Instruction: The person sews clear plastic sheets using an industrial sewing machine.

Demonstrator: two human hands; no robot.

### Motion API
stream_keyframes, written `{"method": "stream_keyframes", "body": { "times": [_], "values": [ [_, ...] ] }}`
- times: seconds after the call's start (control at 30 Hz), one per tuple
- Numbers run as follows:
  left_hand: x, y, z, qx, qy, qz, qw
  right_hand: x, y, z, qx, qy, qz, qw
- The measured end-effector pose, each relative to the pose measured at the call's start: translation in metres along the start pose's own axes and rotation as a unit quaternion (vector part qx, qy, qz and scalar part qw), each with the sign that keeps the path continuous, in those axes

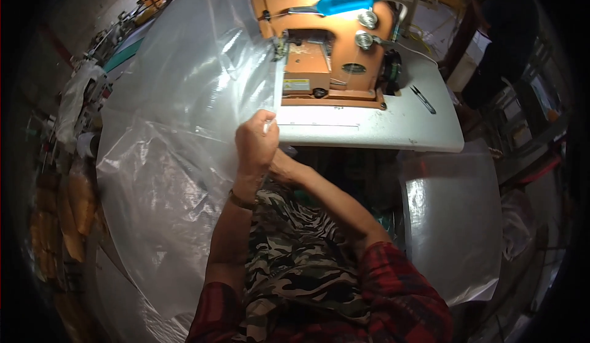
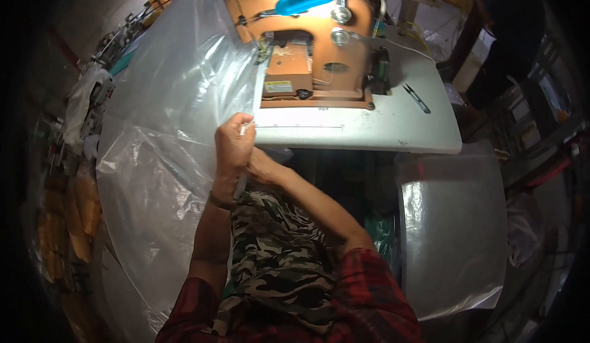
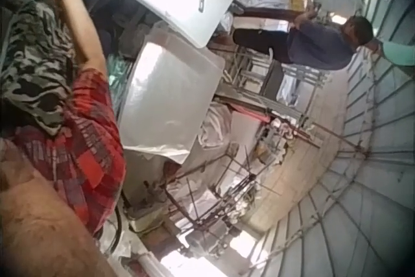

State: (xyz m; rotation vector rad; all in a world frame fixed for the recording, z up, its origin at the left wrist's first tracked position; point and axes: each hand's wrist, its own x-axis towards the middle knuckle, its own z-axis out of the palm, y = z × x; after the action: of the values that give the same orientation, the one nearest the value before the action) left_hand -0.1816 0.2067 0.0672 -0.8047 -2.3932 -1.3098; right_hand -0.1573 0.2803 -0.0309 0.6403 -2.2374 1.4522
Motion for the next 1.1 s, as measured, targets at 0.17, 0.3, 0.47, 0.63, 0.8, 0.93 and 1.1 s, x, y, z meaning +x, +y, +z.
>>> {"method": "stream_keyframes", "body": {
  "times": [0.17, 0.3, 0.47, 0.63, 0.8, 0.93, 1.1],
  "values": [
    [-0.011, -0.013, -0.009, 0.067, 0.037, 0.017, 0.997, 0.020, -0.055, -0.068, -0.299, -0.007, 0.208, 0.931],
    [0.003, -0.017, 0.005, 0.071, 0.039, 0.079, 0.994, 0.051, -0.028, -0.094, -0.491, 0.216, -0.109, 0.837],
    [0.022, -0.024, 0.009, 0.134, 0.015, 0.101, 0.986, 0.068, -0.003, -0.103, -0.520, 0.170, -0.101, 0.831],
    [0.047, -0.019, 0.016, 0.189, 0.032, 0.133, 0.972, 0.081, 0.008, -0.110, -0.502, 0.178, -0.118, 0.838],
    [0.012, -0.016, 0.012, 0.204, 0.034, 0.105, 0.973, 0.077, 0.005, -0.112, -0.494, 0.145, -0.138, 0.846],
    [-0.026, -0.020, 0.022, 0.177, 0.054, 0.089, 0.979, 0.075, 0.011, -0.119, -0.492, 0.142, -0.153, 0.845],
    [-0.023, -0.031, 0.015, 0.180, 0.051, 0.120, 0.975, 0.078, 0.007, -0.114, -0.497, 0.141, -0.150, 0.843]
  ]
}}
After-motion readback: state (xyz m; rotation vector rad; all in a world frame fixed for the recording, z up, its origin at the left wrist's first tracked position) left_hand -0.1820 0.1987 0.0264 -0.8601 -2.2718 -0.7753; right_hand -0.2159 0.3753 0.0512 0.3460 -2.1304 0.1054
